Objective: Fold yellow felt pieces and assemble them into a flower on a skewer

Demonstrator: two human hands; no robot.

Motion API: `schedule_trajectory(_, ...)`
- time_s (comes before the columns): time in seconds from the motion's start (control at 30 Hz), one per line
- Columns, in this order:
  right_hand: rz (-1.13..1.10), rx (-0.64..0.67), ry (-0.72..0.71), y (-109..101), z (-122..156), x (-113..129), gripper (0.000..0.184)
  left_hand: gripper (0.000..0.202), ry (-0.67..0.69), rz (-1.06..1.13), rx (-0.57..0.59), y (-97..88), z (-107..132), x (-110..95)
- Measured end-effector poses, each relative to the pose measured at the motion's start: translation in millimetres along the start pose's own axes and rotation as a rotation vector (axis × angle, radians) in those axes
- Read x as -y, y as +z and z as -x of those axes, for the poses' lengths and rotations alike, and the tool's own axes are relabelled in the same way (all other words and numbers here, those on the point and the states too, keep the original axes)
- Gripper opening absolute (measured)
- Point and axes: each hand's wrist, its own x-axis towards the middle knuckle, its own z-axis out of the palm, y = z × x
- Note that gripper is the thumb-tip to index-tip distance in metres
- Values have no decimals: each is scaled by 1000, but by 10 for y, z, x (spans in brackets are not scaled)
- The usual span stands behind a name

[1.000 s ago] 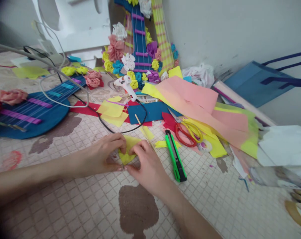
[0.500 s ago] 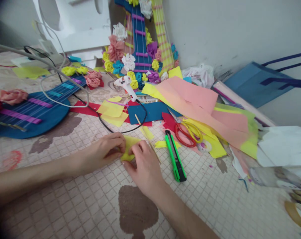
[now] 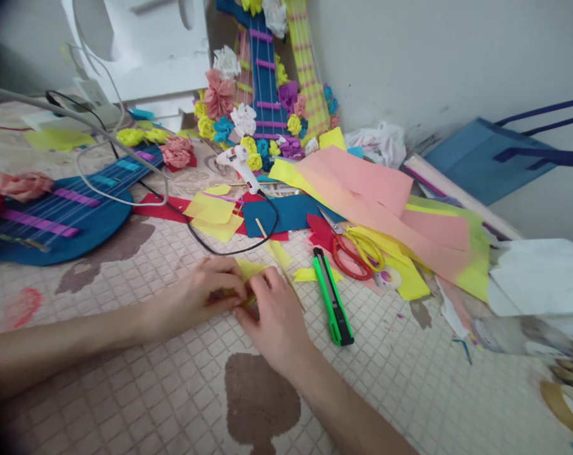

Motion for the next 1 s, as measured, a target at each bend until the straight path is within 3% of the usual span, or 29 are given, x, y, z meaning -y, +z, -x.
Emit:
schedule_trajectory(0.23,-156,5,-28,-98,9,-60,14,6,-43,-54,-14,44,-23,71)
schedule_trajectory(0.53,-123,-59,-66,-63,3,-145,23,6,-5,-71,-34,58,-13,89)
schedule_trajectory(0.8,-154,-52,-38,-84,13,-110,14,10,-29,-20,-49,52,-13,90)
schedule_trajectory(1.0,-110,-52,-32,-48,5,-78,17,14,-26,-1,-150,57,1,85)
